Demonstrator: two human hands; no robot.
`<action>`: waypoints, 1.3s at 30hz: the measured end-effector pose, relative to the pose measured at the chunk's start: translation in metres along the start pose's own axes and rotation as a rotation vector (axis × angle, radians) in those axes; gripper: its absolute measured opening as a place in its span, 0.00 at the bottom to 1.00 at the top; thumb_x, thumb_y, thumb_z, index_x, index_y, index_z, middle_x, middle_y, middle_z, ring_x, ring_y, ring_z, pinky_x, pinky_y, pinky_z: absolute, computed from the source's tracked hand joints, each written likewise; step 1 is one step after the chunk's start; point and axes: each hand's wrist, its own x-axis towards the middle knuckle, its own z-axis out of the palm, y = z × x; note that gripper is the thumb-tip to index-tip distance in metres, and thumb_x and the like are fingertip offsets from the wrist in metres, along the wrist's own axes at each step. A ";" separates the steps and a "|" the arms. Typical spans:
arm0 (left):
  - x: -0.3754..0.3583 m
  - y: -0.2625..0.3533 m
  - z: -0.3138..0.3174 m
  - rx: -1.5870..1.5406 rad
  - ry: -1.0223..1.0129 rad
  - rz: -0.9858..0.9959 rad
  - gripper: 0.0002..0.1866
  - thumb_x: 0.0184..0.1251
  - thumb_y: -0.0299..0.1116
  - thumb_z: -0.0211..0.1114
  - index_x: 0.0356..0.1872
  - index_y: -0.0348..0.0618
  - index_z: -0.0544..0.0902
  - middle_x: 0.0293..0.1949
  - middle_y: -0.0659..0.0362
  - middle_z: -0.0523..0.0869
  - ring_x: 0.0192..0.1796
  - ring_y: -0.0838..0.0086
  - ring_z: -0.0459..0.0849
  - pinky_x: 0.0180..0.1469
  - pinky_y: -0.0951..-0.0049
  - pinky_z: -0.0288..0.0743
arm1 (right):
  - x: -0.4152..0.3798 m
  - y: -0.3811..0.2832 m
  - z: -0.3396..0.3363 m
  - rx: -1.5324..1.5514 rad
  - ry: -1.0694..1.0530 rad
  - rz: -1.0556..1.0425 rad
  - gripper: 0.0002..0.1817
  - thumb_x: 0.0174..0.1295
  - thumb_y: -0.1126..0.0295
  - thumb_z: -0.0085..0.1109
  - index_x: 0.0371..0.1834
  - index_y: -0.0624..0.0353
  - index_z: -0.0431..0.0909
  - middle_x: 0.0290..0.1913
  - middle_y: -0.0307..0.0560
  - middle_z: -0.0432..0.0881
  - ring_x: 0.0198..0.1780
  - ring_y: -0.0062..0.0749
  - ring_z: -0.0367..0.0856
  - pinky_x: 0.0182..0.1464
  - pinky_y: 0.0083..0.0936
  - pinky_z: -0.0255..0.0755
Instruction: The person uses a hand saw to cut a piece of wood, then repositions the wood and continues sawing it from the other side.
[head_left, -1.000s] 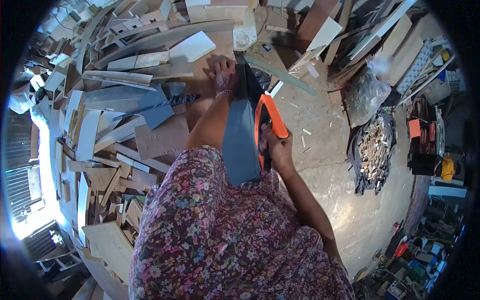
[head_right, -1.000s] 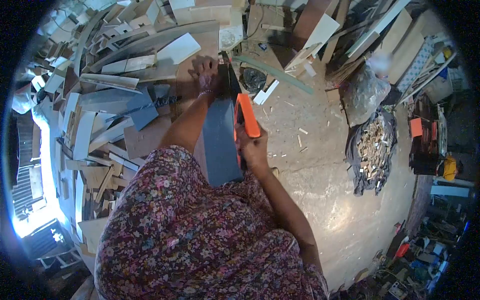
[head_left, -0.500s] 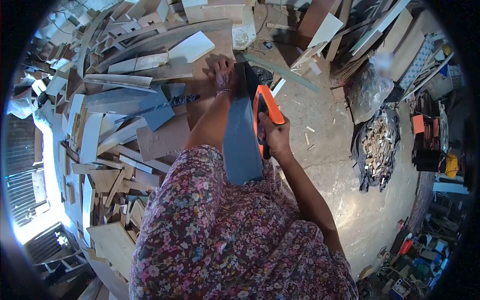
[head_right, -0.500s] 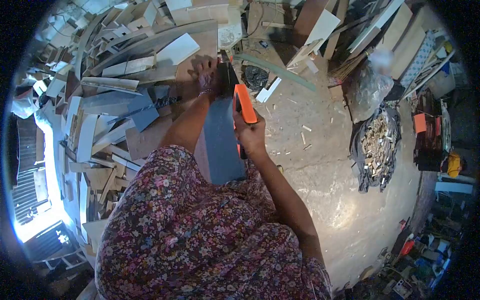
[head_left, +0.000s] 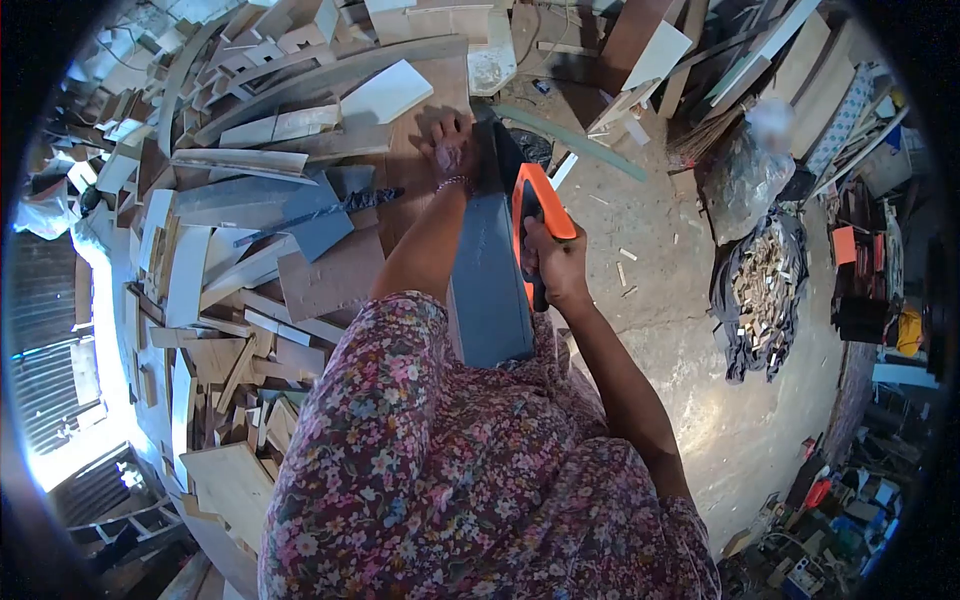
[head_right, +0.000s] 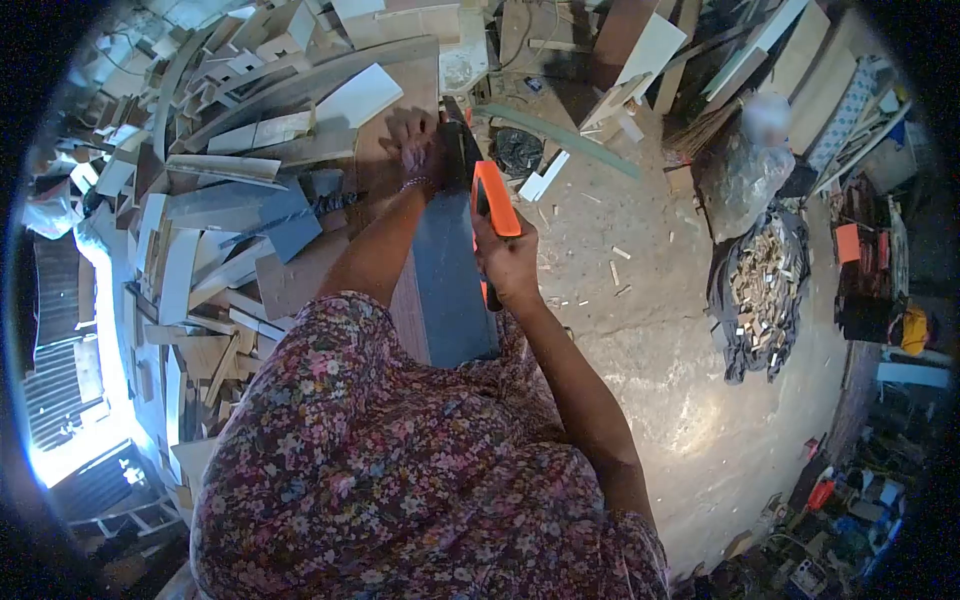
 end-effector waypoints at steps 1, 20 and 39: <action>-0.002 -0.003 0.011 -0.006 0.001 0.004 0.16 0.54 0.35 0.51 0.46 0.54 0.75 0.48 0.58 0.71 0.54 0.63 0.67 0.55 0.34 0.49 | 0.001 -0.002 -0.002 0.021 -0.013 0.012 0.07 0.55 0.72 0.56 0.26 0.59 0.68 0.17 0.31 0.66 0.19 0.13 0.65 0.20 0.15 0.59; 0.004 0.001 0.008 -0.077 -0.144 -0.078 0.15 0.58 0.36 0.49 0.46 0.55 0.75 0.50 0.58 0.70 0.59 0.61 0.63 0.56 0.29 0.42 | -0.011 -0.008 -0.002 0.032 -0.050 -0.005 0.06 0.56 0.72 0.55 0.26 0.59 0.68 0.17 0.33 0.67 0.16 0.15 0.65 0.18 0.15 0.59; 0.004 -0.011 0.025 0.016 -0.219 -0.016 0.16 0.58 0.35 0.48 0.47 0.53 0.75 0.52 0.57 0.70 0.60 0.60 0.63 0.56 0.30 0.44 | -0.050 -0.021 0.003 -0.141 0.019 -0.007 0.06 0.56 0.74 0.53 0.25 0.60 0.68 0.17 0.34 0.67 0.17 0.16 0.65 0.19 0.16 0.59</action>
